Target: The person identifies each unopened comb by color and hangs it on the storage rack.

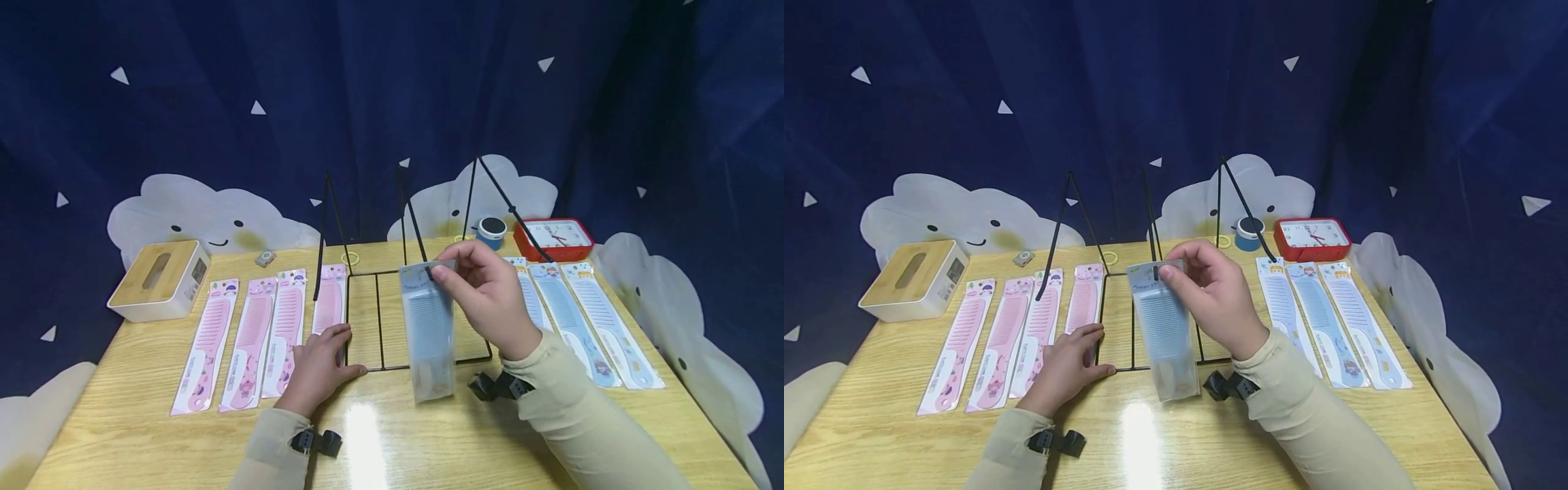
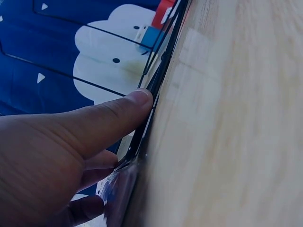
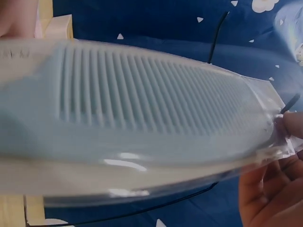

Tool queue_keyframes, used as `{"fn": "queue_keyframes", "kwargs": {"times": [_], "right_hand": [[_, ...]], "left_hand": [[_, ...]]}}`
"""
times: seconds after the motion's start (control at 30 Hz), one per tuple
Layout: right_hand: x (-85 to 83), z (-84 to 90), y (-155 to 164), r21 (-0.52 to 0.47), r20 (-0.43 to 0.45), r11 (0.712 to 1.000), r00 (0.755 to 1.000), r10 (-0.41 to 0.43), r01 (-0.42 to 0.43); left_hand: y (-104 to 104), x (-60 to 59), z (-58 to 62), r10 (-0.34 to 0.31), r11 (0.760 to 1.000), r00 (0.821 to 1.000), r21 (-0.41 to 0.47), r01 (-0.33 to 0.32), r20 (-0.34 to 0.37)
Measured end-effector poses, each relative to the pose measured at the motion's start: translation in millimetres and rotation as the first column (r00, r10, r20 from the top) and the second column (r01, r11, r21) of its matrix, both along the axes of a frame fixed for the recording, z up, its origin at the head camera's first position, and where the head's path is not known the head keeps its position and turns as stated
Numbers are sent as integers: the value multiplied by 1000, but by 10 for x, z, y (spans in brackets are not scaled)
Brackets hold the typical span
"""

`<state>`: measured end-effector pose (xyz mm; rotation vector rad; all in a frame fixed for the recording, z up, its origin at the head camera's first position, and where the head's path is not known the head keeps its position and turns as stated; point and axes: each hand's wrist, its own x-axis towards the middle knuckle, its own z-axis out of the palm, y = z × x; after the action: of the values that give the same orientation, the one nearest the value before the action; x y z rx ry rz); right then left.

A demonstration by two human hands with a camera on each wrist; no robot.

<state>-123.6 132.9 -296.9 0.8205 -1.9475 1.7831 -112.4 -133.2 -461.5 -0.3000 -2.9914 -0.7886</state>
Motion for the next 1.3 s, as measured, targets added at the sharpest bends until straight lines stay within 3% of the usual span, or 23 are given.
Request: {"fn": "queue_keyframes", "kwargs": {"times": [0.27, 1.3], "right_hand": [[-218, -47, -61, -15, 79, 999, 996, -39, 40], [-981, 74, -233, 43, 207, 987, 965, -162, 157]], "left_hand": [[-13, 8, -24, 2, 1000, 1000, -4, -2, -6], [-3, 0, -26, 10, 1000, 1000, 11, -10, 5]]}}
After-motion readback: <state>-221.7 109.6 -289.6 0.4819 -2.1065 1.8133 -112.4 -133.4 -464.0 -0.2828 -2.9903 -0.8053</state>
